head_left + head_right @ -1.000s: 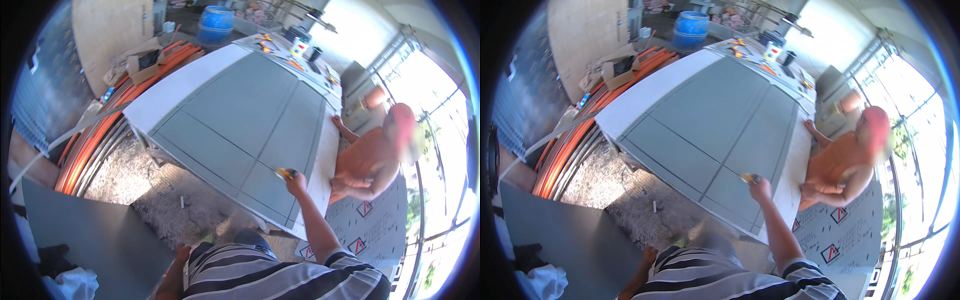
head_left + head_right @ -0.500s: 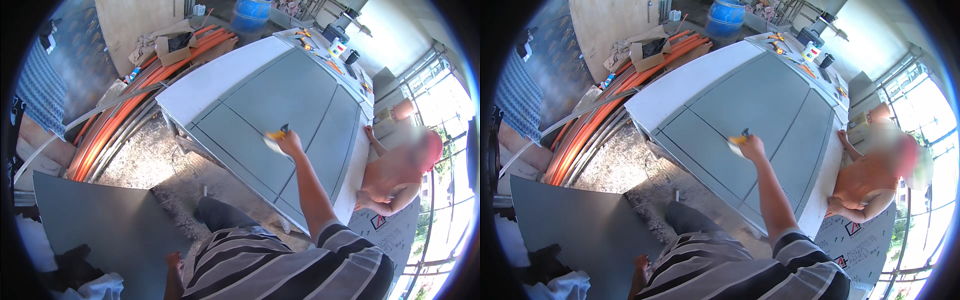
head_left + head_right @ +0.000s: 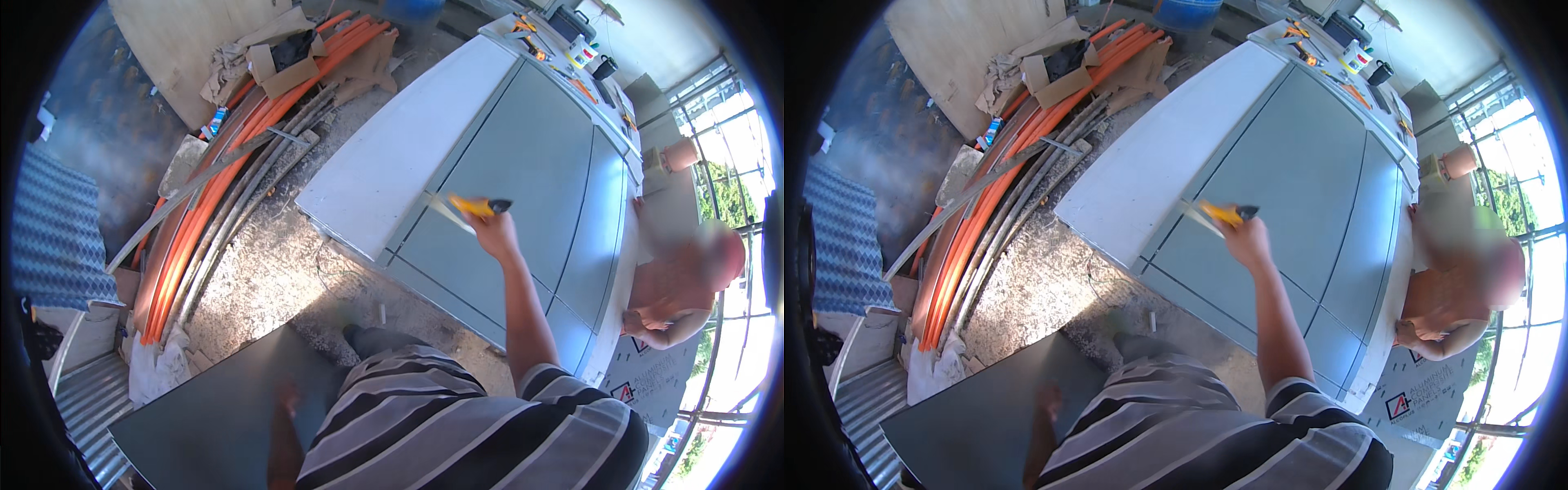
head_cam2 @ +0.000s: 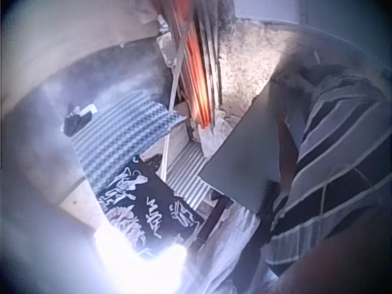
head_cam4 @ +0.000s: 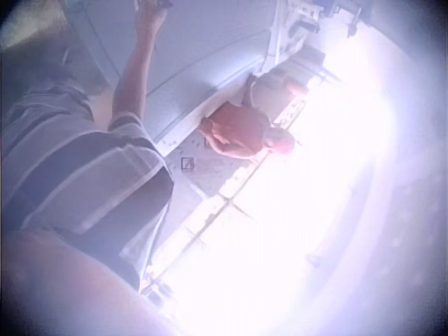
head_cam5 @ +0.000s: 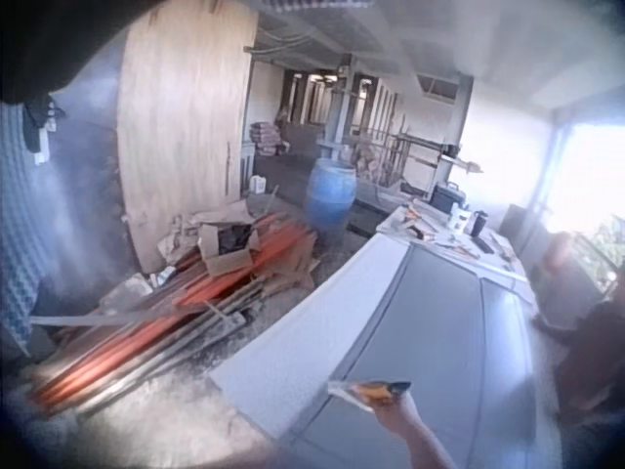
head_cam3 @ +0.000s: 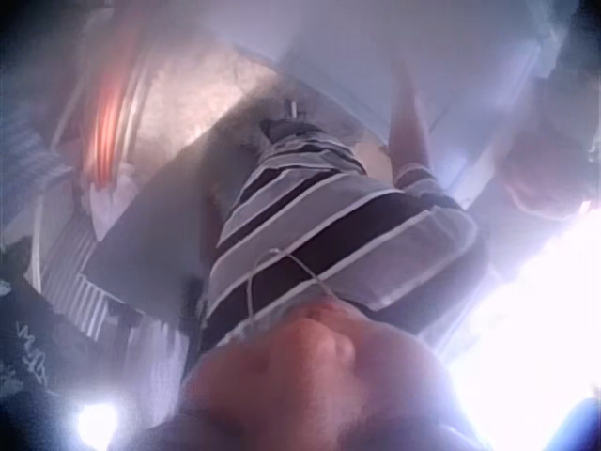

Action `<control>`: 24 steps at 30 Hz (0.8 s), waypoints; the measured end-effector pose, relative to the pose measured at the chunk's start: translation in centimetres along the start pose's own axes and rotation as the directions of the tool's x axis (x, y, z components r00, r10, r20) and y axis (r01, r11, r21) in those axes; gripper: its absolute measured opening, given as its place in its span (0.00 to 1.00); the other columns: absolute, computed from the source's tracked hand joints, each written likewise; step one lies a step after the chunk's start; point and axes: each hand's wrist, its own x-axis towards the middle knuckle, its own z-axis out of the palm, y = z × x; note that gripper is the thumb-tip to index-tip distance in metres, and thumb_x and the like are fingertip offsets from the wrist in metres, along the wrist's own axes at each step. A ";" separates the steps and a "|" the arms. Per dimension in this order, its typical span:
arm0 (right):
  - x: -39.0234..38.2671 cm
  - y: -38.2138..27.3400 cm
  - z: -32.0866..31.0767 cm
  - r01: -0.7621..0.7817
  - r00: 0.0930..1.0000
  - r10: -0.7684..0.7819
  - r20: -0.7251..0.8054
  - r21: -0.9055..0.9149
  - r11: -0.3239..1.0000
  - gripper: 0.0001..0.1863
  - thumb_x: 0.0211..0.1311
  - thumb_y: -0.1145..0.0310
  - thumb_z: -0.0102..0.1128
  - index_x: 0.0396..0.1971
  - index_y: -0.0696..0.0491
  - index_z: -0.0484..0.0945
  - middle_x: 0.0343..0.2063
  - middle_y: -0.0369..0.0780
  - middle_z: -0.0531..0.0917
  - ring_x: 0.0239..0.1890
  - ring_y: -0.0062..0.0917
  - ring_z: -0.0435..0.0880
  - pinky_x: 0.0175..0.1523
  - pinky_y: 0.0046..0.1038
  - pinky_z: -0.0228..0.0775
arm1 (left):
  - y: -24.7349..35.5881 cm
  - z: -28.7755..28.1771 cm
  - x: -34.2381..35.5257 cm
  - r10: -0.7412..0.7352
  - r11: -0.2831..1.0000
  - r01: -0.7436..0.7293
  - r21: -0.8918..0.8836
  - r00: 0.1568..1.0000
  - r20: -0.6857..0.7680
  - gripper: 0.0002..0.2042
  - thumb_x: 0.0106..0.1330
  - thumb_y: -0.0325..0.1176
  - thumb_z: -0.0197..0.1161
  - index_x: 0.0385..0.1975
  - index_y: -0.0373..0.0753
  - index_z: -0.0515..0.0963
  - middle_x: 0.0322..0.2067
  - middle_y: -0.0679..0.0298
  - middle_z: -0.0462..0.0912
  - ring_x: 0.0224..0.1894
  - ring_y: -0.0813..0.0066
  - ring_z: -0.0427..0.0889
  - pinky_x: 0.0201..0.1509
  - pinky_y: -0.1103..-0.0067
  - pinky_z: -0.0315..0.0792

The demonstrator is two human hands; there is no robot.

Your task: The person uses a jigsaw to cut a large grey panel along a marked line while a coworker holds it steady. After cutting, the person uses a brush to sweep debris off the panel surface.

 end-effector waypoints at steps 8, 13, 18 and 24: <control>2.0 -9.5 -4.5 0.001 0.996 0.046 0.072 -0.547 0.837 0.19 0.66 0.66 0.71 0.54 0.57 0.82 0.38 0.41 0.87 0.40 0.24 0.85 0.49 0.31 0.77 | 23.5 -4.2 0.1 0.224 0.909 -0.305 -0.285 0.932 -0.284 0.14 0.71 0.34 0.62 0.54 0.39 0.76 0.33 0.67 0.79 0.30 0.79 0.77 0.30 0.84 0.68; 5.5 -4.2 2.9 0.000 0.999 0.002 -0.042 0.037 0.999 0.18 0.66 0.67 0.72 0.54 0.55 0.83 0.37 0.38 0.87 0.40 0.22 0.83 0.51 0.27 0.76 | 23.2 -6.0 6.0 0.115 0.989 -0.103 0.105 0.987 -0.111 0.17 0.72 0.43 0.60 0.56 0.45 0.77 0.41 0.65 0.81 0.35 0.71 0.81 0.35 0.77 0.72; 5.4 -9.4 0.5 -0.011 0.988 0.038 -0.149 0.182 0.983 0.15 0.69 0.65 0.70 0.50 0.55 0.84 0.37 0.36 0.86 0.39 0.22 0.82 0.51 0.27 0.76 | 21.4 -11.9 11.8 0.206 0.831 -0.095 0.548 0.968 -0.144 0.10 0.70 0.37 0.60 0.41 0.41 0.85 0.30 0.57 0.84 0.27 0.64 0.84 0.31 0.68 0.78; 6.7 -10.9 4.9 -0.211 0.974 0.200 -0.102 -0.112 0.971 0.17 0.67 0.65 0.71 0.54 0.52 0.84 0.38 0.39 0.87 0.41 0.22 0.84 0.51 0.27 0.78 | 26.8 -14.8 17.7 0.137 0.582 -0.179 0.793 0.983 0.121 0.15 0.72 0.43 0.61 0.42 0.37 0.86 0.44 0.47 0.87 0.52 0.53 0.84 0.55 0.60 0.75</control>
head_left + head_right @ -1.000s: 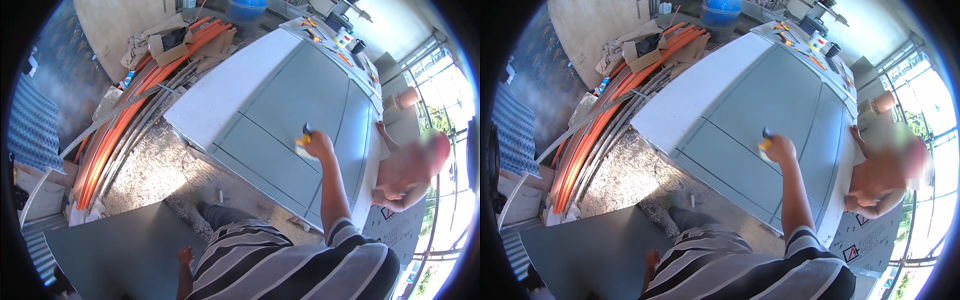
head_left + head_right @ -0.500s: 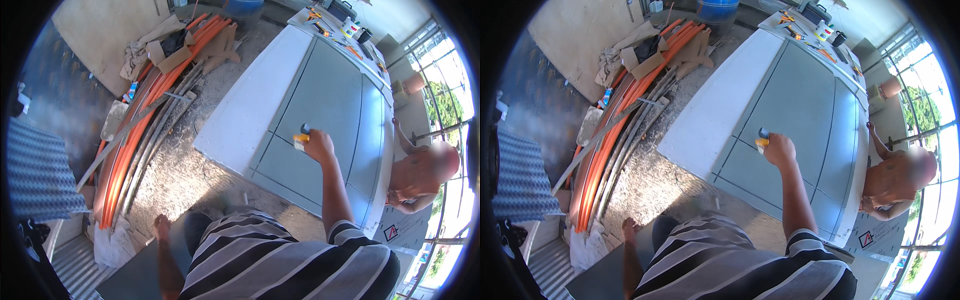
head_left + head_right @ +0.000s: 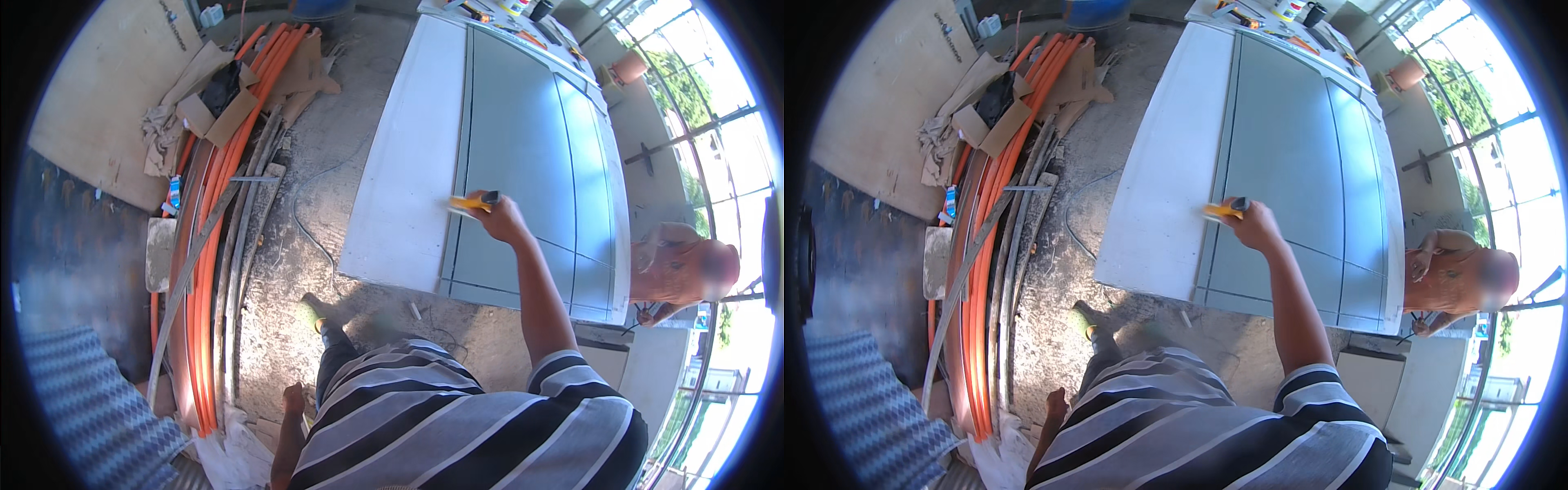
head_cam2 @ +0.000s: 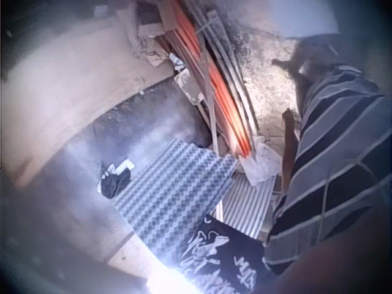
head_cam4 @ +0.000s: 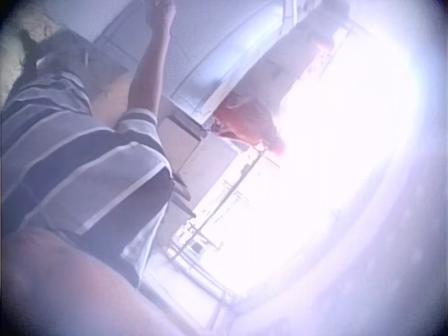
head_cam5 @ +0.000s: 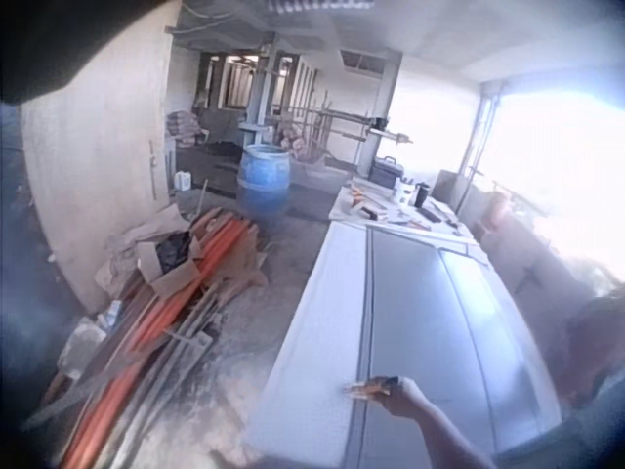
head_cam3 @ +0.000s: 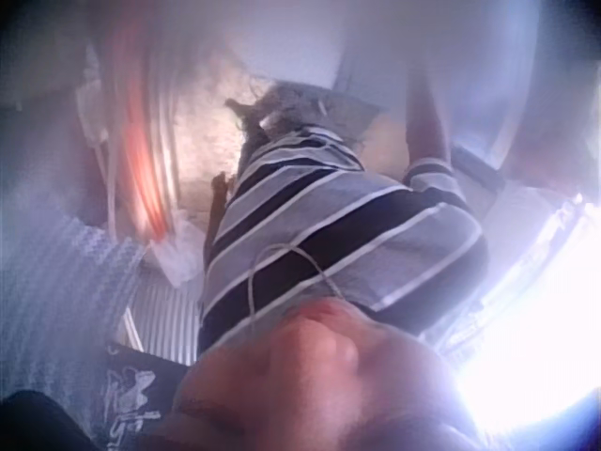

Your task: The person uses a jigsaw to cut a large grey panel along a marked line while a coworker holds it steady. After cutting, the person uses a brush to sweep debris off the panel surface.

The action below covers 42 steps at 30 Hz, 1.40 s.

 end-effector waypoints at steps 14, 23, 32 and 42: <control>5.0 -3.3 5.2 -0.171 0.975 0.192 -0.108 0.178 0.969 0.20 0.68 0.62 0.69 0.56 0.52 0.83 0.40 0.39 0.86 0.41 0.23 0.82 0.49 0.27 0.76 | 1.5 -21.0 10.5 0.037 0.844 -0.081 -0.530 0.995 -0.093 0.20 0.71 0.47 0.62 0.53 0.38 0.79 0.41 0.62 0.81 0.35 0.69 0.81 0.32 0.74 0.73; 7.7 -4.1 4.2 -0.071 0.940 0.127 0.317 -0.184 0.980 0.17 0.65 0.64 0.71 0.52 0.50 0.86 0.41 0.41 0.89 0.42 0.26 0.86 0.47 0.33 0.79 | 4.3 -22.6 14.3 0.179 0.945 -0.163 -0.285 0.983 0.032 0.19 0.67 0.44 0.69 0.46 0.34 0.82 0.36 0.59 0.84 0.30 0.73 0.82 0.27 0.76 0.74; 1.6 -9.3 4.1 -0.192 0.979 0.204 0.012 0.385 0.902 0.21 0.66 0.68 0.71 0.58 0.48 0.84 0.50 0.40 0.88 0.51 0.26 0.84 0.57 0.28 0.78 | 16.3 -26.7 17.8 0.081 0.972 -0.011 -0.234 0.953 0.293 0.17 0.70 0.46 0.66 0.51 0.42 0.78 0.34 0.66 0.79 0.31 0.75 0.81 0.30 0.79 0.71; 5.4 -10.0 13.4 -0.212 0.469 0.053 0.882 0.054 0.976 0.23 0.62 0.60 0.73 0.57 0.48 0.84 0.45 0.39 0.89 0.48 0.28 0.84 0.56 0.34 0.73 | 29.7 -37.1 30.5 0.312 0.921 -0.359 0.155 0.913 0.262 0.17 0.68 0.42 0.69 0.42 0.31 0.80 0.37 0.52 0.86 0.43 0.60 0.84 0.53 0.69 0.75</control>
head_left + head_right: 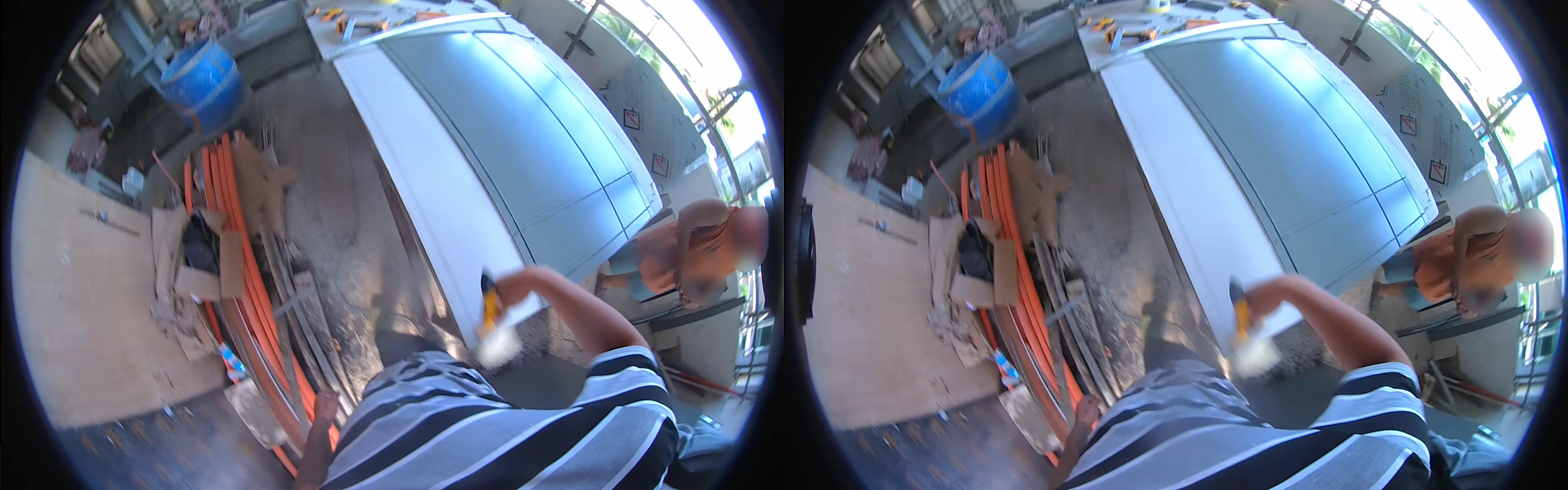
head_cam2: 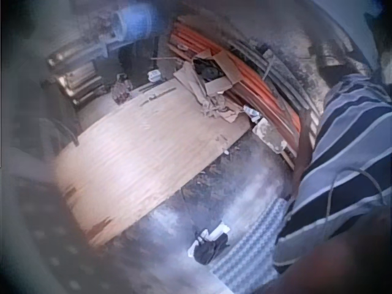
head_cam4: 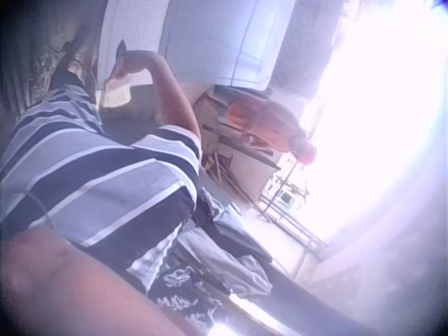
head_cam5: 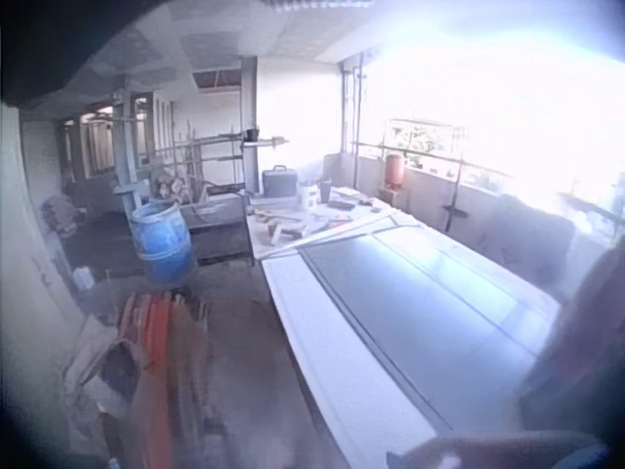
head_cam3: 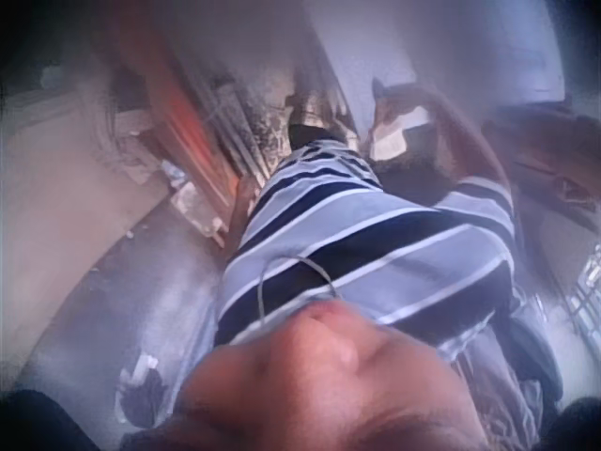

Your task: The person uses a jigsaw to cut a large grey panel along a marked line while a coworker holds it steady. After cutting, the person uses a brush to sweep debris off the panel surface.

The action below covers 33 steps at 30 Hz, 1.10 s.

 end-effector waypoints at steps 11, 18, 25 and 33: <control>0.0 -13.8 -7.4 0.158 0.671 -0.014 -0.741 0.124 0.980 0.26 0.68 0.44 0.62 0.37 0.57 0.88 0.30 0.47 0.89 0.33 0.38 0.87 0.41 0.39 0.77 | 31.8 -7.6 8.9 0.403 0.914 -0.405 0.013 0.912 0.076 0.21 0.70 0.41 0.67 0.56 0.32 0.78 0.44 0.58 0.85 0.47 0.70 0.83 0.56 0.72 0.76; 8.6 -23.7 -12.0 0.658 0.355 -0.030 -0.934 0.227 0.718 0.25 0.69 0.59 0.60 0.58 0.61 0.78 0.45 0.55 0.87 0.49 0.47 0.87 0.55 0.43 0.76 | 57.5 -3.0 0.9 0.871 0.480 -0.774 -0.412 0.365 0.329 0.34 0.73 0.43 0.68 0.72 0.34 0.63 0.49 0.60 0.78 0.46 0.75 0.78 0.53 0.75 0.74; 13.0 -19.6 -16.1 0.483 0.454 0.227 -0.862 0.452 0.750 0.27 0.65 0.63 0.62 0.62 0.58 0.78 0.51 0.50 0.87 0.53 0.41 0.87 0.60 0.38 0.76 | 58.1 -6.2 14.8 0.483 0.864 -0.367 -0.346 0.800 0.357 0.25 0.73 0.29 0.61 0.69 0.41 0.67 0.27 0.74 0.68 0.24 0.88 0.65 0.25 0.85 0.62; 12.5 -19.5 -26.9 0.246 0.372 0.430 -0.823 0.534 0.809 0.29 0.64 0.64 0.61 0.65 0.53 0.75 0.53 0.51 0.85 0.56 0.47 0.83 0.64 0.44 0.73 | 69.5 -15.5 28.5 0.548 0.836 -0.516 -0.186 0.803 0.234 0.22 0.73 0.28 0.59 0.66 0.37 0.70 0.35 0.68 0.74 0.31 0.81 0.72 0.37 0.80 0.71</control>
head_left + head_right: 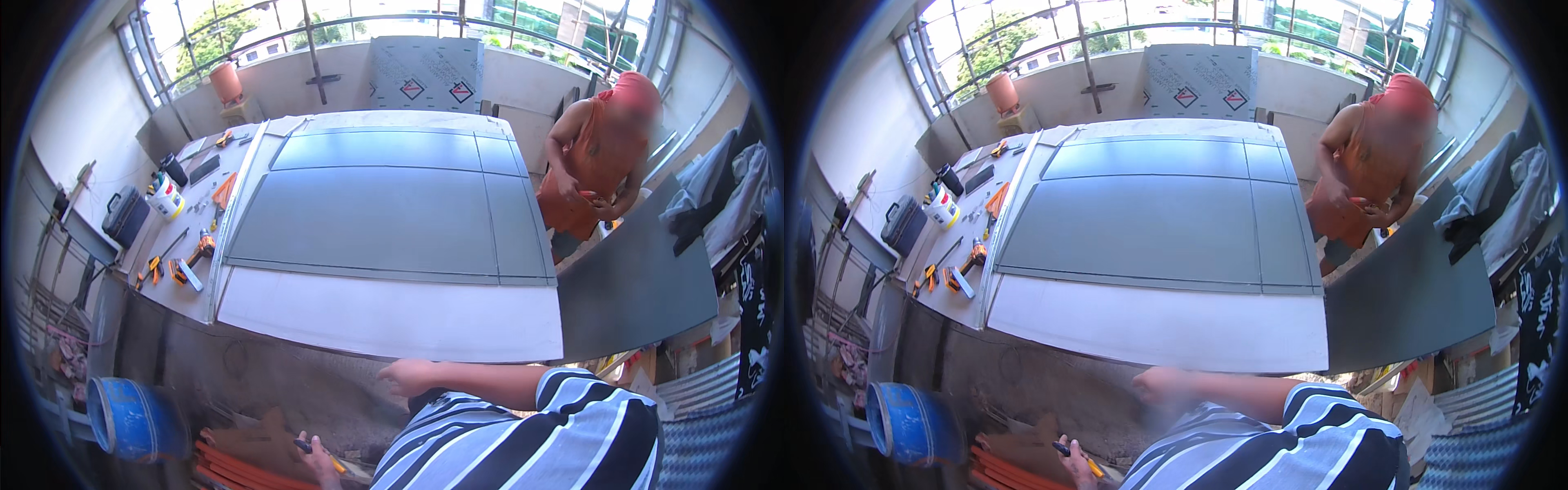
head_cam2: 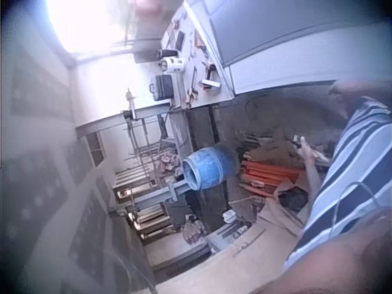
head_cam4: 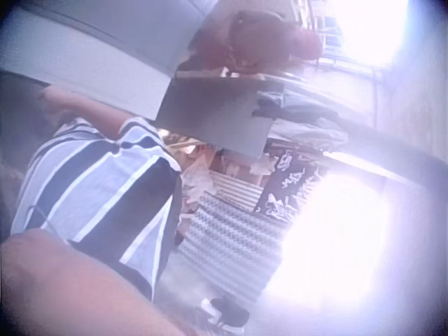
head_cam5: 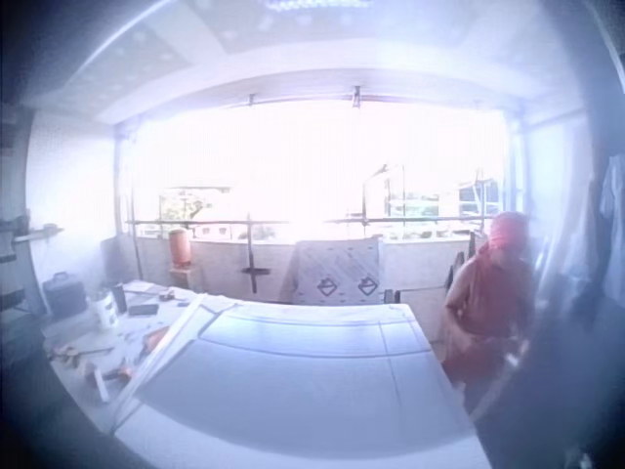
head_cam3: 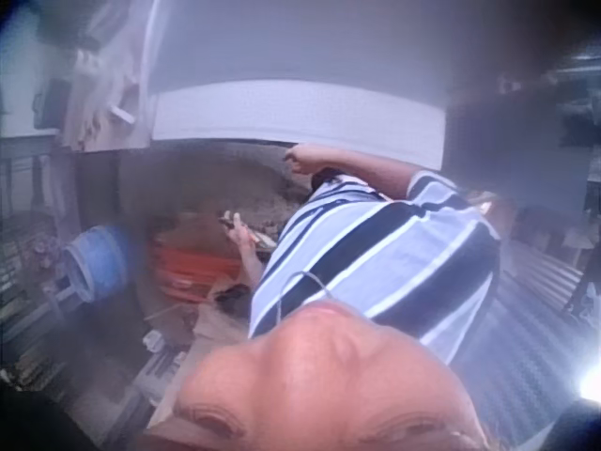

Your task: The person uses a jigsaw to cut a large grey panel along a marked line while a coworker holds it steady. After cutting, the person uses a brush to sweep debris off the panel surface.

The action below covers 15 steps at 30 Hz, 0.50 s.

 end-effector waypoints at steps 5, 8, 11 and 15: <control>3.8 -4.6 -1.4 0.074 0.989 -0.069 -0.135 0.037 0.997 0.28 0.65 0.63 0.63 0.65 0.52 0.76 0.52 0.52 0.85 0.56 0.48 0.83 0.62 0.45 0.74 | 7.1 -2.3 8.6 0.174 0.926 -0.207 0.316 0.976 0.129 0.22 0.72 0.27 0.59 0.65 0.32 0.71 0.43 0.63 0.76 0.42 0.76 0.73 0.53 0.77 0.70; 6.2 -4.0 -1.8 -0.023 0.998 0.025 -0.049 0.056 0.998 0.27 0.65 0.62 0.64 0.64 0.53 0.77 0.51 0.52 0.86 0.54 0.49 0.84 0.59 0.45 0.75 | 13.2 0.0 11.7 0.244 0.862 -0.317 0.396 0.943 0.226 0.22 0.72 0.26 0.60 0.65 0.32 0.71 0.37 0.67 0.75 0.38 0.78 0.72 0.49 0.78 0.70; 8.7 -3.6 -1.9 -0.071 0.997 0.073 -0.030 0.061 0.996 0.26 0.66 0.63 0.64 0.63 0.53 0.77 0.49 0.51 0.87 0.52 0.48 0.85 0.57 0.45 0.76 | 17.2 3.3 14.7 0.298 0.836 -0.410 0.365 0.898 0.325 0.21 0.72 0.27 0.61 0.64 0.32 0.72 0.32 0.71 0.73 0.34 0.81 0.70 0.44 0.79 0.69; 14.3 -4.4 -2.1 0.124 0.988 -0.098 -0.117 0.240 0.963 0.26 0.67 0.62 0.64 0.64 0.53 0.76 0.51 0.49 0.86 0.53 0.44 0.85 0.59 0.42 0.76 | 21.0 8.6 17.5 0.327 0.871 -0.459 0.177 0.809 0.490 0.20 0.72 0.28 0.62 0.62 0.30 0.73 0.29 0.73 0.70 0.32 0.84 0.68 0.41 0.80 0.68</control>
